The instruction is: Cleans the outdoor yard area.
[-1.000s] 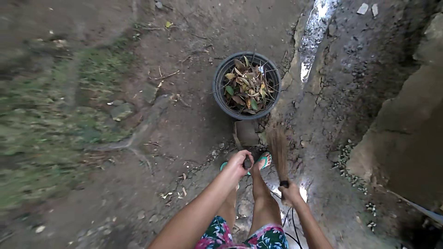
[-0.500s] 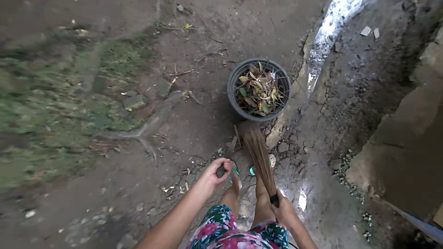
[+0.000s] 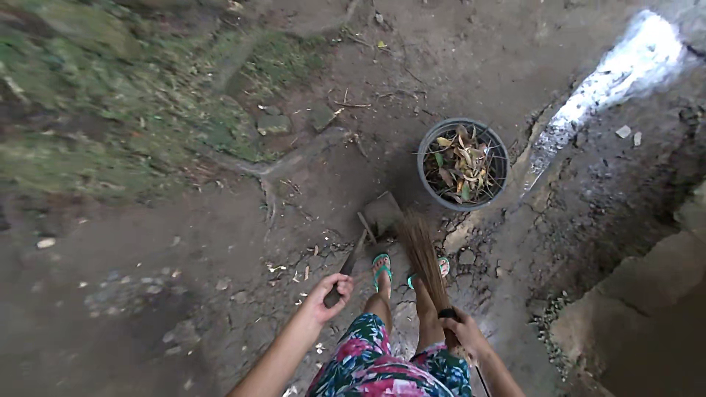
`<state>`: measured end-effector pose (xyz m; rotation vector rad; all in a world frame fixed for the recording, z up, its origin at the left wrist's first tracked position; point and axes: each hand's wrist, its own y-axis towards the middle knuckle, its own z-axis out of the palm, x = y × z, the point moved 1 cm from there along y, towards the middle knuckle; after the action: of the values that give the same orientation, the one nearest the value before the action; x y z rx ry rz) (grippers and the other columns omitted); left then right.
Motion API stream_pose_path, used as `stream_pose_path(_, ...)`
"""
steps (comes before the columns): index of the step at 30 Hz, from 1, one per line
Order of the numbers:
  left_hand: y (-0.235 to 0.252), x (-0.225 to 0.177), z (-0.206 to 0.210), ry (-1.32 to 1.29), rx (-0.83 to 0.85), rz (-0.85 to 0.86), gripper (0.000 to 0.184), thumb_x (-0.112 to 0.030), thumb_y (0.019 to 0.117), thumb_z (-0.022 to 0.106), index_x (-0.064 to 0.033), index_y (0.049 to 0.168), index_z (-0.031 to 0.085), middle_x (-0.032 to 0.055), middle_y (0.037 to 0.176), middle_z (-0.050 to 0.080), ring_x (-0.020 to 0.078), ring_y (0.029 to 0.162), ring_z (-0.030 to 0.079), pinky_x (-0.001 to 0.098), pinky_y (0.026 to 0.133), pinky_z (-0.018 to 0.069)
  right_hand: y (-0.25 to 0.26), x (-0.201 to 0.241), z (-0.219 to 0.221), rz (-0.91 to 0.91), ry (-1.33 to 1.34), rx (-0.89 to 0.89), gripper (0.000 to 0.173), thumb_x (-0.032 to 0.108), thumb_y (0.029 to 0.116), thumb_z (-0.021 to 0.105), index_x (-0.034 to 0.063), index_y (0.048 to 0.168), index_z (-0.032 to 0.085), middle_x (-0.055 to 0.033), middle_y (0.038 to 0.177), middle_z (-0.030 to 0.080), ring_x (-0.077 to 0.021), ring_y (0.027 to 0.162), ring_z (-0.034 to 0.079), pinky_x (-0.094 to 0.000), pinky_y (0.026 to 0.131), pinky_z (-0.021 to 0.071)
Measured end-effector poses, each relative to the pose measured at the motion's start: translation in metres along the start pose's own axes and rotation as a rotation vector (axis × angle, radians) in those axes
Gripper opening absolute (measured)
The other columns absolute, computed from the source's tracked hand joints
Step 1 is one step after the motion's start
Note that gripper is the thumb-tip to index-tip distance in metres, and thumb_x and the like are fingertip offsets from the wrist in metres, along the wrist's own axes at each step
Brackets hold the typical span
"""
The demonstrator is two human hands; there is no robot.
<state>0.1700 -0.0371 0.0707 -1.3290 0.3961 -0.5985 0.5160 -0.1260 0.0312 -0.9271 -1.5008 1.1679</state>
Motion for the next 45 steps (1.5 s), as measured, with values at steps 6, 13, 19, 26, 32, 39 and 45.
stream_pose_path(6, -0.007, -0.004, -0.043, -0.130, -0.031, 0.045, 0.016, -0.004, 0.1019, 0.038, -0.0030, 0.093, 0.051, 0.0029, 0.064, 0.054, 0.0026, 0.044, 0.051, 0.0122, 0.040, 0.0460, 0.032, 0.025, 0.008, 0.092, 0.233, -0.131, 0.032, 0.018, 0.1049, 0.058, -0.0007, 0.131, 0.059, -0.0160, 0.092, 0.067, -0.0230, 0.072, 0.065, -0.0396, 0.065, 0.0569)
stream_pose_path(13, 0.001, -0.007, -0.049, -0.283, -0.039, 0.076, 0.016, -0.005, 0.1017, 0.039, -0.0016, 0.094, 0.052, 0.0048, 0.067, 0.057, 0.0039, 0.045, 0.054, 0.0132, 0.041, 0.0479, 0.107, 0.051, -0.015, 0.113, 0.291, -0.444, 0.037, 0.024, 0.1010, 0.063, -0.0035, 0.124, 0.059, -0.0162, 0.094, 0.062, -0.0228, 0.073, 0.060, -0.0422, 0.066, 0.0527)
stream_pose_path(19, 0.015, -0.032, -0.002, -0.218, -0.103, 0.118, 0.013, -0.004, 0.1019, 0.041, -0.0057, 0.092, 0.048, 0.0024, 0.065, 0.051, 0.0032, 0.044, 0.050, 0.0128, 0.040, 0.0464, 0.180, 0.072, -0.024, 0.126, 0.061, -0.340, 0.046, 0.031, 0.1012, 0.064, -0.0029, 0.132, 0.058, -0.0206, 0.112, 0.065, -0.0281, 0.092, 0.064, -0.0474, 0.081, 0.0539)
stream_pose_path(26, 0.050, -0.050, 0.059, -0.121, -0.229, 0.180, 0.009, 0.000, 0.0970, 0.049, -0.0086, 0.094, 0.047, 0.0028, 0.065, 0.047, 0.0069, 0.046, 0.049, 0.0166, 0.042, 0.0469, 0.094, 0.083, -0.003, 0.029, 0.132, 0.086, 0.037, 0.019, 0.1046, 0.058, 0.0014, 0.137, 0.056, -0.0154, 0.096, 0.068, -0.0219, 0.074, 0.067, -0.0374, 0.066, 0.0589)
stream_pose_path(32, 0.068, -0.064, 0.086, -0.108, -0.233, 0.213, 0.011, 0.003, 0.0958, 0.049, -0.0079, 0.099, 0.046, 0.0046, 0.068, 0.047, 0.0089, 0.047, 0.048, 0.0182, 0.043, 0.0467, 0.084, 0.093, 0.013, -0.020, -0.071, 0.013, 0.042, 0.018, 0.1011, 0.064, 0.0029, 0.140, 0.056, -0.0187, 0.103, 0.067, -0.0257, 0.080, 0.067, -0.0436, 0.072, 0.0586)
stream_pose_path(39, 0.074, -0.055, 0.100, -0.028, -0.246, 0.200, 0.010, 0.002, 0.0962, 0.050, -0.0078, 0.100, 0.047, 0.0053, 0.071, 0.049, 0.0106, 0.051, 0.050, 0.0197, 0.046, 0.0462, 0.163, 0.104, 0.070, -0.030, -0.240, -0.085, 0.046, 0.021, 0.0975, 0.069, -0.0005, 0.137, 0.058, -0.0252, 0.120, 0.067, -0.0362, 0.108, 0.067, -0.0541, 0.096, 0.0534)
stream_pose_path(45, 0.074, -0.050, 0.081, -0.064, -0.231, 0.212, 0.011, 0.002, 0.0952, 0.051, -0.0070, 0.101, 0.048, 0.0055, 0.069, 0.049, 0.0118, 0.051, 0.049, 0.0220, 0.046, 0.0453, 0.120, 0.110, 0.060, -0.015, -0.216, 0.200, 0.040, 0.020, 0.1007, 0.064, 0.0038, 0.137, 0.058, -0.0184, 0.104, 0.068, -0.0266, 0.084, 0.068, -0.0450, 0.075, 0.0583)
